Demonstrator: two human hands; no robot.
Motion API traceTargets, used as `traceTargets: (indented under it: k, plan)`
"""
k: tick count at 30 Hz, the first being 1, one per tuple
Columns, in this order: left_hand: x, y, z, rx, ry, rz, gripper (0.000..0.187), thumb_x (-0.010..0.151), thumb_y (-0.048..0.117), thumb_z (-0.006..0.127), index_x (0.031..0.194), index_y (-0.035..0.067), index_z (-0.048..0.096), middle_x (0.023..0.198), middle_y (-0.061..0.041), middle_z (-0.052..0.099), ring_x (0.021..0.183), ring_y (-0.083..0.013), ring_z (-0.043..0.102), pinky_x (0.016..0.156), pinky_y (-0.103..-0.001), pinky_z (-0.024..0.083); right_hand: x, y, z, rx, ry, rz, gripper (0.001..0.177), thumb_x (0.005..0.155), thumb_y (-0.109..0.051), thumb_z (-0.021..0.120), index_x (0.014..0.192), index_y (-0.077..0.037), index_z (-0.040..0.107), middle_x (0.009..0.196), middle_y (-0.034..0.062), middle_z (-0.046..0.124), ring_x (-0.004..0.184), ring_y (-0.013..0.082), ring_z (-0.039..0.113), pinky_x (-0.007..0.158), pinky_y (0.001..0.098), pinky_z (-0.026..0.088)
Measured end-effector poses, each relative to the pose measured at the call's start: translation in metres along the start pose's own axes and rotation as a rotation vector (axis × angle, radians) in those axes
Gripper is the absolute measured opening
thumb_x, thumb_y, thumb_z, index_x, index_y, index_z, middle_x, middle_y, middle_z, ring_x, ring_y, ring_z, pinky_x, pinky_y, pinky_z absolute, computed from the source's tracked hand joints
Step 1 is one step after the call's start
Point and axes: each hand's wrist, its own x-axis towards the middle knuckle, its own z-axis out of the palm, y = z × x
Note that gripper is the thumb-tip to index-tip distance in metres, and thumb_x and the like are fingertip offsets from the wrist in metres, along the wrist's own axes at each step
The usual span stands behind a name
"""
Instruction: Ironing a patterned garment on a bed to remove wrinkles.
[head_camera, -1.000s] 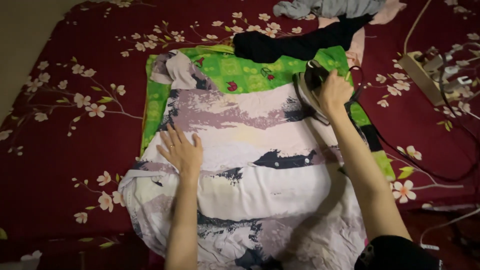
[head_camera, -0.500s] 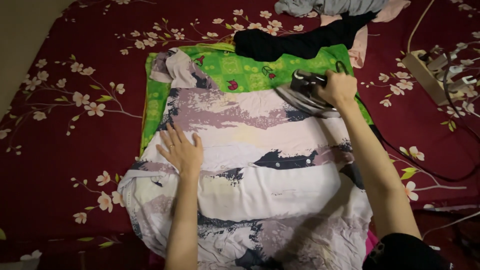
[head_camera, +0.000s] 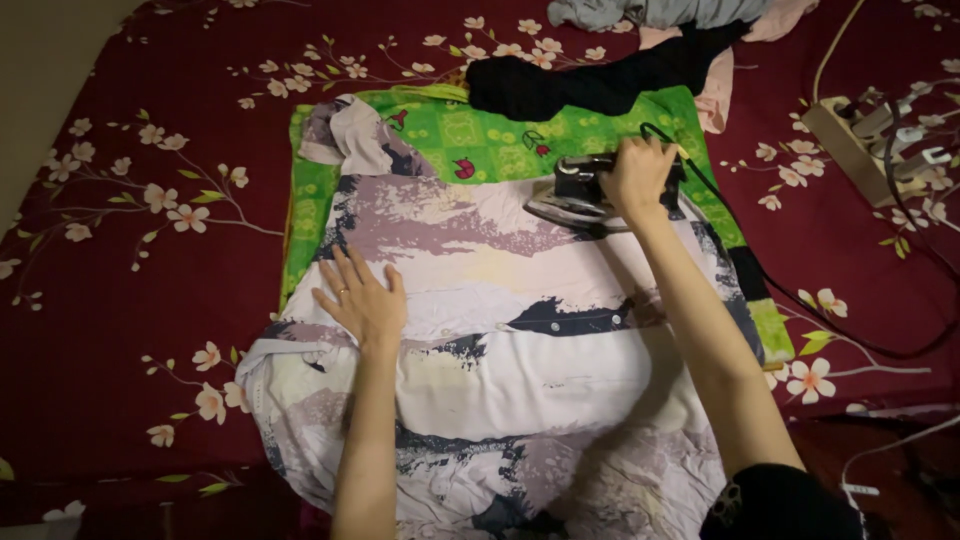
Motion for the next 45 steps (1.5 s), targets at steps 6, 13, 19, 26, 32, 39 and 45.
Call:
traceTargets:
  k: [6, 13, 19, 26, 32, 39, 45]
  plan:
    - [0.001, 0.002, -0.003, 0.002, 0.010, 0.006, 0.067, 0.083, 0.038, 0.066, 0.141, 0.004, 0.062, 0.148, -0.018, 0.058, 0.140, -0.0402, 0.048, 0.106, -0.064, 0.033, 0.003, -0.009, 0.006, 0.069, 0.020, 0.001, 0.043, 0.050, -0.031, 0.094, 0.084, -0.019, 0.071, 0.080, -0.0006, 0.069, 0.084, 0.0231, 0.064, 0.087, 0.0473, 0.043]
    - [0.000, 0.000, 0.002, -0.004, 0.023, 0.000, 0.066, 0.082, 0.038, 0.066, 0.138, 0.004, 0.063, 0.148, -0.017, 0.058, 0.139, -0.0401, 0.049, 0.105, -0.064, 0.033, 0.006, -0.032, 0.016, 0.074, 0.110, 0.005, 0.043, 0.049, -0.034, 0.095, 0.081, -0.021, 0.069, 0.077, -0.0033, 0.067, 0.082, 0.0194, 0.063, 0.085, 0.0429, 0.043]
    - [0.001, -0.002, 0.001, -0.006, 0.017, 0.001, 0.065, 0.082, 0.039, 0.066, 0.137, 0.004, 0.063, 0.148, -0.017, 0.058, 0.139, -0.0404, 0.049, 0.106, -0.064, 0.033, 0.011, -0.061, 0.004, 0.094, 0.157, 0.030, 0.042, 0.046, -0.028, 0.095, 0.077, -0.020, 0.068, 0.074, -0.0035, 0.064, 0.079, 0.0196, 0.061, 0.082, 0.0414, 0.043]
    - [0.002, 0.001, -0.002, -0.012, 0.011, -0.020, 0.072, 0.081, 0.038, 0.068, 0.143, 0.003, 0.058, 0.150, -0.017, 0.056, 0.141, -0.0401, 0.047, 0.107, -0.065, 0.032, 0.015, -0.101, -0.009, 0.129, 0.128, 0.062, 0.036, 0.057, -0.033, 0.093, 0.081, -0.021, 0.069, 0.079, -0.0038, 0.067, 0.085, 0.0188, 0.061, 0.084, 0.0405, 0.041]
    - [0.004, 0.001, -0.007, -0.021, 0.001, -0.025, 0.073, 0.079, 0.037, 0.070, 0.143, 0.002, 0.058, 0.150, -0.018, 0.056, 0.140, -0.0405, 0.048, 0.107, -0.064, 0.033, 0.017, -0.120, -0.003, 0.159, 0.124, 0.017, 0.037, 0.060, -0.035, 0.090, 0.086, -0.021, 0.067, 0.080, -0.0026, 0.064, 0.087, 0.0201, 0.060, 0.085, 0.0420, 0.041]
    - [0.003, 0.000, -0.005, -0.030, -0.013, -0.031, 0.073, 0.081, 0.039, 0.068, 0.144, 0.003, 0.057, 0.149, -0.017, 0.056, 0.140, -0.0394, 0.048, 0.108, -0.064, 0.032, 0.022, -0.107, -0.043, 0.057, 0.235, -0.058, 0.009, 0.076, -0.023, 0.075, 0.082, -0.025, 0.068, 0.076, -0.0027, 0.063, 0.082, 0.0212, 0.061, 0.078, 0.0446, 0.041]
    - [0.002, -0.001, -0.004, -0.034, 0.004, -0.029, 0.073, 0.080, 0.039, 0.069, 0.143, 0.003, 0.058, 0.149, -0.017, 0.057, 0.139, -0.0396, 0.049, 0.108, -0.064, 0.032, 0.024, -0.069, -0.025, -0.010, 0.187, -0.066, 0.006, 0.081, -0.024, 0.074, 0.086, -0.025, 0.071, 0.080, -0.0030, 0.066, 0.086, 0.0198, 0.062, 0.083, 0.0468, 0.042]
